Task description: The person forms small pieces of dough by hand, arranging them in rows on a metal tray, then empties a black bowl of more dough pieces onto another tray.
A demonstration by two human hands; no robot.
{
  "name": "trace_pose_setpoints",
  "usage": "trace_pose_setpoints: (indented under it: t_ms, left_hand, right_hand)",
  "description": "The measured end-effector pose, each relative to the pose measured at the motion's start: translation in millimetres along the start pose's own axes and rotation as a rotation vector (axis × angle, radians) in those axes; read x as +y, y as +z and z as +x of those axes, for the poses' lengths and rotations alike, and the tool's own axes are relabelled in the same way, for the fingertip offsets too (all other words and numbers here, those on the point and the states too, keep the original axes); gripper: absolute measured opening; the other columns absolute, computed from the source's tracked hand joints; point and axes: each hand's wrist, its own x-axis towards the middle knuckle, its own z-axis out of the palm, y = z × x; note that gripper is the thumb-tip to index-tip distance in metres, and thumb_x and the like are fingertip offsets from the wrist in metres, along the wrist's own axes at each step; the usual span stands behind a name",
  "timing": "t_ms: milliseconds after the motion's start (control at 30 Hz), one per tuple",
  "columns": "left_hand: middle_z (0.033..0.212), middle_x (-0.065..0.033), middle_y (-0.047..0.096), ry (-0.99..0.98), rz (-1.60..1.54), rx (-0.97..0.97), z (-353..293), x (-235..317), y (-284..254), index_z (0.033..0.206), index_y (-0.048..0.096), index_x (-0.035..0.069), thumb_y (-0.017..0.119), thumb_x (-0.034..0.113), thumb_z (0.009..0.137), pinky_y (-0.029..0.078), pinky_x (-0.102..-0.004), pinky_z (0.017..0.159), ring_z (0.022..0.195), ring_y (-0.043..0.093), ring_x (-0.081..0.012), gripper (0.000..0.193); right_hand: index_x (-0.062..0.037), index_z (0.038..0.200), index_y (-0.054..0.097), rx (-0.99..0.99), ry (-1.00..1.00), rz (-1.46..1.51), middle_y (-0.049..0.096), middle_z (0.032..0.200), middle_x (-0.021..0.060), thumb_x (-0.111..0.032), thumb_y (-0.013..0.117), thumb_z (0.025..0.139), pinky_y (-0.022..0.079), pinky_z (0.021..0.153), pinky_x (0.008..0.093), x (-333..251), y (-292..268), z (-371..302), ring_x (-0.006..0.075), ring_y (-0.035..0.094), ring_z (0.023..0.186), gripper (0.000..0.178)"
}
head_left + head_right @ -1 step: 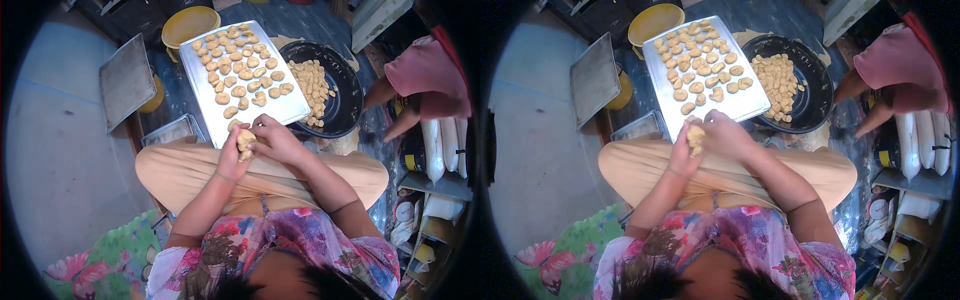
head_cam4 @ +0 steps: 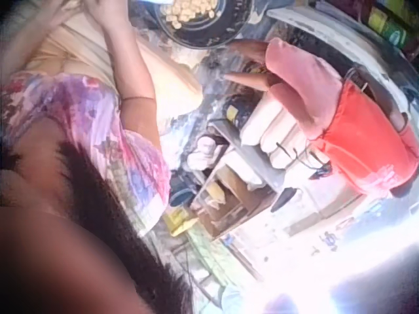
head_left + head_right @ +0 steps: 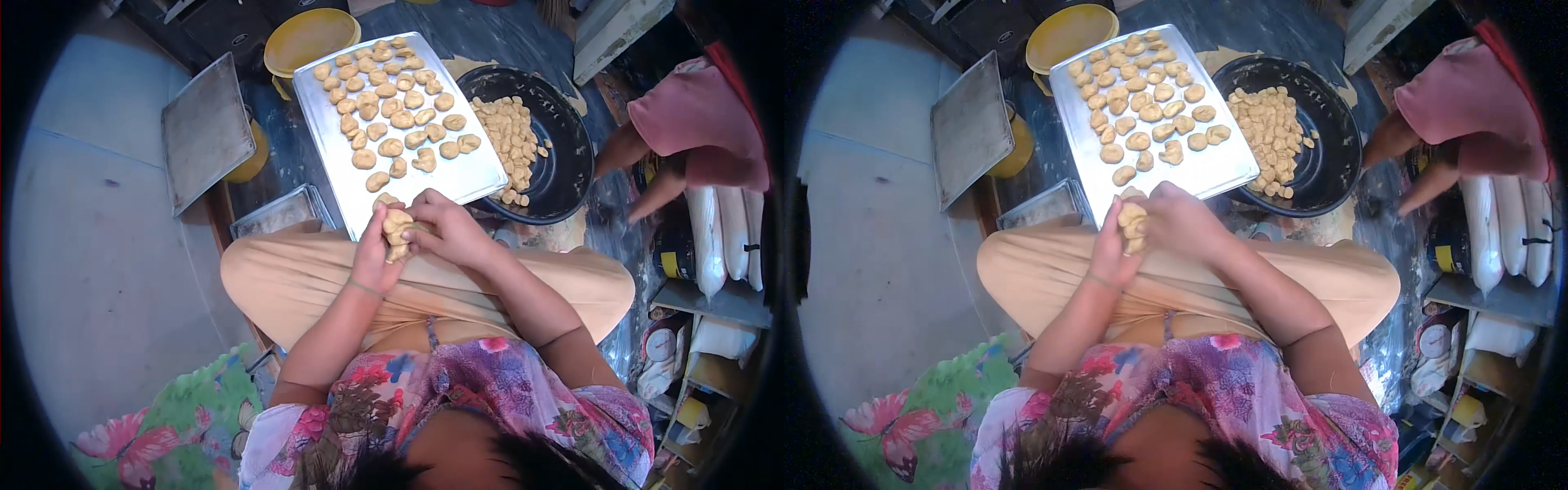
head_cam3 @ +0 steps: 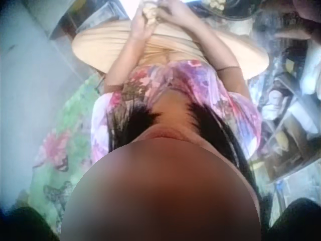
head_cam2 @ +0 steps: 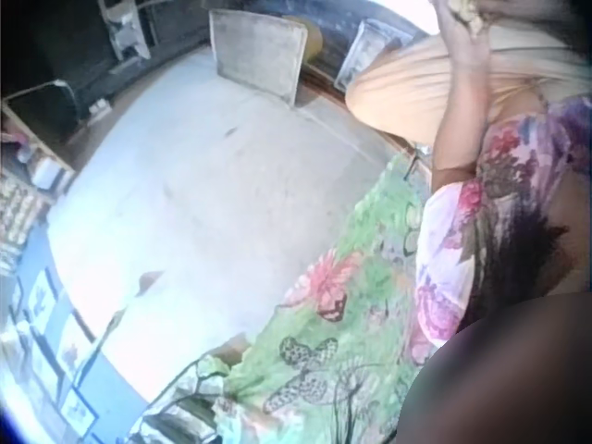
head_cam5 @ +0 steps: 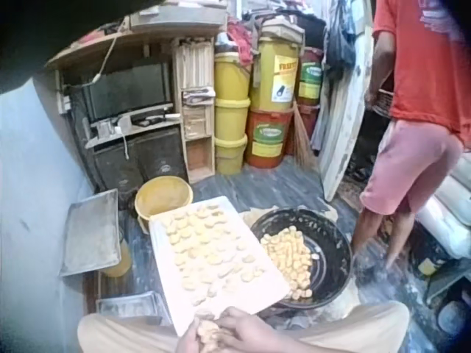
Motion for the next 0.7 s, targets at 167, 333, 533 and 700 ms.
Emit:
trace_pose_setpoints:
  t_ms: [167,333,533,700]
  left_hand:
    - [0.092,0.0003,0.061,-0.019,-0.057,0.185,5.6,8.0,8.9,0.106,0.055,0.015,0.046,0.05,0.094,0.046,-0.0264,0.058,0.078,0.058,-0.0108,0.038]
    - [0.093,0.0011,0.061,0.002,0.044,0.163,25.3,6.4,-4.1,0.106,0.055,0.014,0.047,0.052,0.093,0.043,-0.0242,0.059,0.079,0.057,-0.0103,0.04]
    - [0.092,-0.0001,0.062,0.032,0.092,0.065,27.8,3.5,-19.3,0.103,0.056,0.015,0.054,0.045,0.092,0.045,-0.0266,0.058,0.085,0.059,-0.0124,0.033]
    - [0.094,-0.0032,0.061,0.029,-0.12,0.073,19.8,8.8,-21.5,0.098,0.056,0.014,0.057,0.027,0.088,0.049,-0.0296,0.061,0.088,0.06,-0.0179,0.017]
  right_hand:
    - [-0.0035,0.106,0.063,0.017,0.339,0.603,0.055,0.09,0.0034,-0.012,0.067,0.082,0.046,0.071,0.027,14.8,14.2,9.5,0.0108,0.053,0.084,0.026]
    - [-0.0014,0.114,0.058,0.01,0.096,0.433,0.057,0.086,0.0018,-0.009,0.063,0.086,0.047,0.063,0.0216,9.7,13.2,21.6,0.0078,0.054,0.076,0.029]
    - [-0.0008,0.104,0.061,0.232,0.271,0.902,0.061,0.086,0.0,-0.012,0.064,0.088,0.044,0.066,0.0212,33.0,16.1,32.1,0.0063,0.053,0.074,0.02]
    - [-0.0017,0.098,0.064,0.444,0.199,0.327,0.06,0.08,0.0005,-0.009,0.069,0.079,0.044,0.071,0.0269,76.4,19.7,34.1,0.0089,0.054,0.074,0.021]
